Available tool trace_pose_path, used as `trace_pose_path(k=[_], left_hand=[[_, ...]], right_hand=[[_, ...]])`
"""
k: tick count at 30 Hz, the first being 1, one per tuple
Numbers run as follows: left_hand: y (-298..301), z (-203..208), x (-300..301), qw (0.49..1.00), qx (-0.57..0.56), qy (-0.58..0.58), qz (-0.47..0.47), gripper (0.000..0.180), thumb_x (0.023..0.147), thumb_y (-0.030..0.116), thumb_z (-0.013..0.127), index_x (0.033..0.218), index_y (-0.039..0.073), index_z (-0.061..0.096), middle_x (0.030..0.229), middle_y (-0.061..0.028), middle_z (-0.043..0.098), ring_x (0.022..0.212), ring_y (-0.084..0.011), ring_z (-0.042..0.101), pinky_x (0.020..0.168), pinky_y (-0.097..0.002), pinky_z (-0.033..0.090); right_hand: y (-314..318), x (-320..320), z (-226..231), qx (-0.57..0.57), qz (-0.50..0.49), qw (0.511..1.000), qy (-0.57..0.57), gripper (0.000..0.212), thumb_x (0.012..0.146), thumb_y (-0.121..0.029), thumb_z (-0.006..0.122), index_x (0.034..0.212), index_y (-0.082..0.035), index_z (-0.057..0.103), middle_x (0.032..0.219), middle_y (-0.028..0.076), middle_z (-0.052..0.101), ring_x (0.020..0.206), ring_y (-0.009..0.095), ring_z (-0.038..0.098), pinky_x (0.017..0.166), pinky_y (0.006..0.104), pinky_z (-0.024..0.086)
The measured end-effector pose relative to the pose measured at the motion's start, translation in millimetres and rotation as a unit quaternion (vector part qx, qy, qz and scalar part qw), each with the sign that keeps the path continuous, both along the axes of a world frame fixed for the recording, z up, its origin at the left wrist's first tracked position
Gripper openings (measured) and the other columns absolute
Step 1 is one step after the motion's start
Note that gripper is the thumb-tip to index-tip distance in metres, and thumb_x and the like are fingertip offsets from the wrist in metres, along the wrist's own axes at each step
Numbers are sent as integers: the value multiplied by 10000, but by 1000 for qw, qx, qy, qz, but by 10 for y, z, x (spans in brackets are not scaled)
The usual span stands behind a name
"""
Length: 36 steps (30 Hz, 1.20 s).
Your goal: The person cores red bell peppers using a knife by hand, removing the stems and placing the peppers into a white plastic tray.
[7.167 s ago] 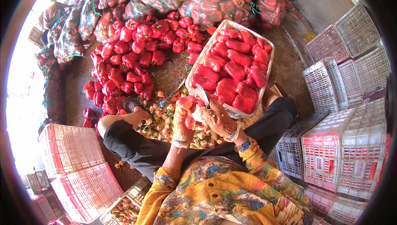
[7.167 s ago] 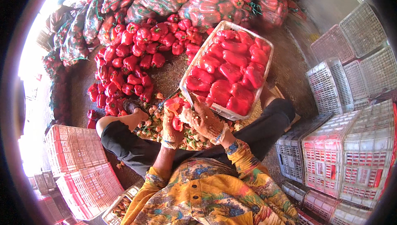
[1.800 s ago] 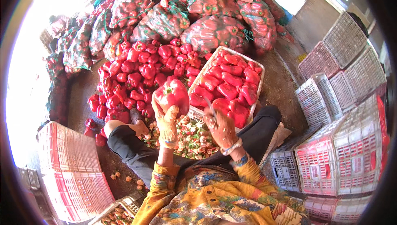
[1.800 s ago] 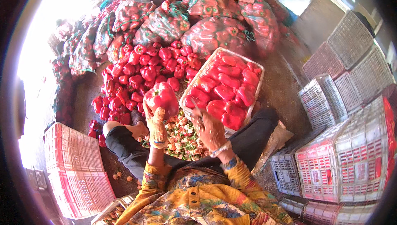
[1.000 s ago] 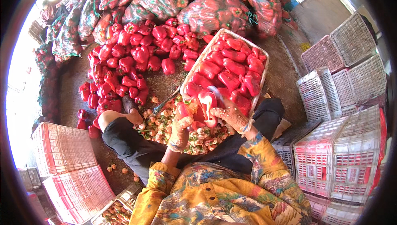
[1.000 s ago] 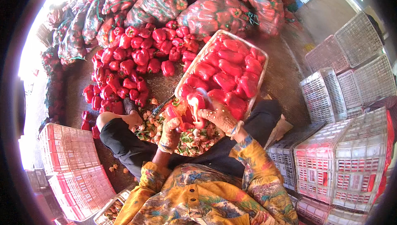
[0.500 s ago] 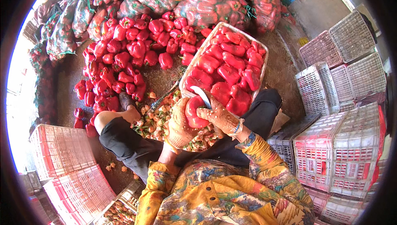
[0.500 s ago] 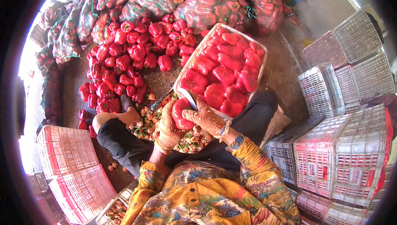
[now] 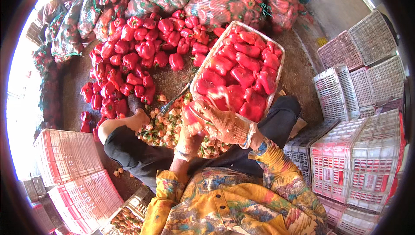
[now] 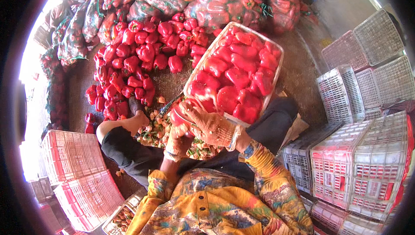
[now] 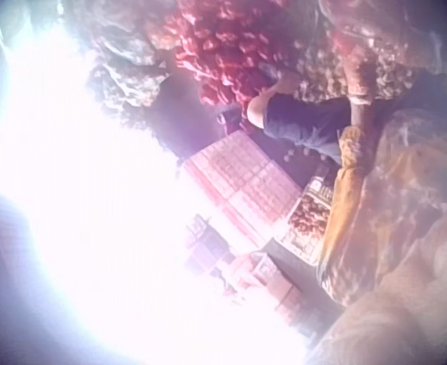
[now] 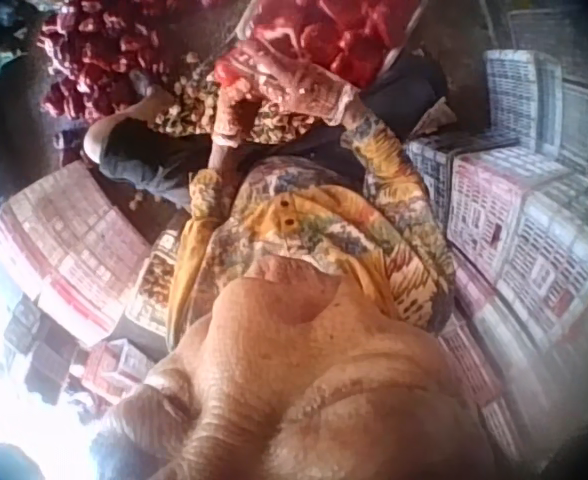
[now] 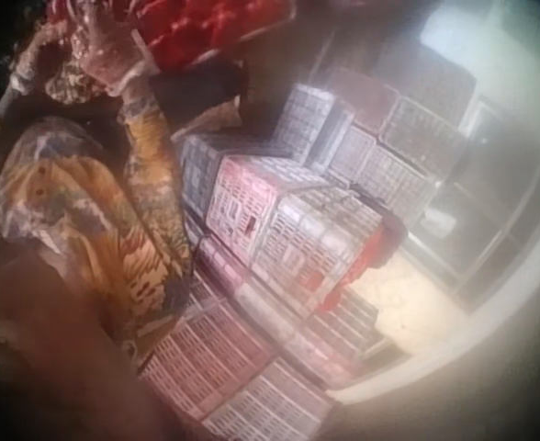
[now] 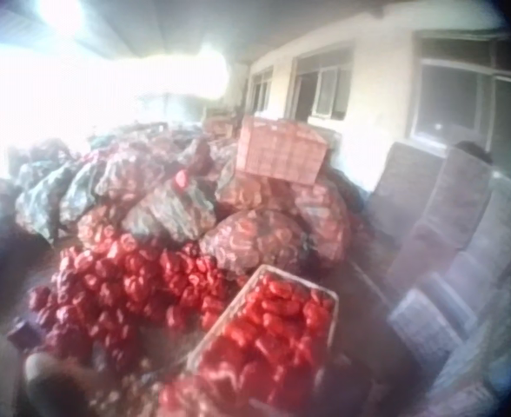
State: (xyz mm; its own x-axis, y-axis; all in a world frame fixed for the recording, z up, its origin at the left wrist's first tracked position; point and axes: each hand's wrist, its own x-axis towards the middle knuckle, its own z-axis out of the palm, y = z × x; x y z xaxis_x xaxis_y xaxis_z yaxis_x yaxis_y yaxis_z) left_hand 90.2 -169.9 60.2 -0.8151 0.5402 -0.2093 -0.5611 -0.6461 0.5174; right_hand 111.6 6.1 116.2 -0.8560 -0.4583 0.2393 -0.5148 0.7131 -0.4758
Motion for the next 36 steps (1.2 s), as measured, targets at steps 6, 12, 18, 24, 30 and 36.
trace_pose_path(k=[6, 12, 18, 24, 30, 36], left_hand=[[-260, -65, -234, 987, 78, -22, 136, 534, 866, 249, 734, 1318, 28, 554, 1244, -130, 669, 1201, -282, 615, 1097, -480, 435], [-381, -227, -243, 981, 95, 13, 166, 746, 878, 229, 722, 1506, 33, 370, 1485, -146, 504, 1360, -344, 494, 1173, -557, 360], [-170, -650, -148, 993, 26, 115, 20, 514, 811, 110, 647, 1318, 67, 573, 1103, -34, 644, 1032, -222, 628, 1046, -451, 470], [230, -112, -238, 999, -47, 15, 23, 678, 863, 361, 702, 1432, 56, 493, 1406, -113, 571, 1280, -309, 553, 1088, -526, 435], [1006, 101, -1124, 950, -172, 246, 81, 707, 847, 251, 727, 1469, 90, 431, 1395, -70, 543, 1249, -230, 558, 1043, -404, 482], [2408, 544, -1999, 824, -281, 482, 93, 1001, 653, -7, 901, 1500, 53, 371, 1329, -111, 564, 1191, -240, 573, 990, -360, 506]], right_hand=[[24, 243, 90, -188, -148, 969, -60, 792, 874, -180, 761, 1519, -9, 334, 1293, 192, 600, 1153, 306, 634, 975, 385, 501], [-103, 302, -119, -382, -309, 853, -177, 595, 877, -155, 781, 1384, -20, 501, 1239, 172, 655, 1088, 220, 677, 891, 350, 561], [35, -24, -360, -264, -279, 918, -98, 898, 839, -371, 816, 1531, -61, 336, 1361, 274, 569, 1189, 432, 614, 898, 454, 537], [545, 182, -510, -384, -285, 871, -111, 678, 910, -255, 760, 1471, -53, 437, 1215, 112, 657, 1063, 191, 651, 908, 360, 544], [1728, -50, -173, -587, -481, 650, -35, 363, 1002, -256, 651, 1302, -61, 587, 1034, 57, 716, 587, 33, 537, 435, 207, 432], [2191, -28, -314, -731, -482, 478, 65, 334, 1002, -254, 645, 1305, -124, 589, 1033, 49, 696, 574, 42, 500, 450, 226, 446]])
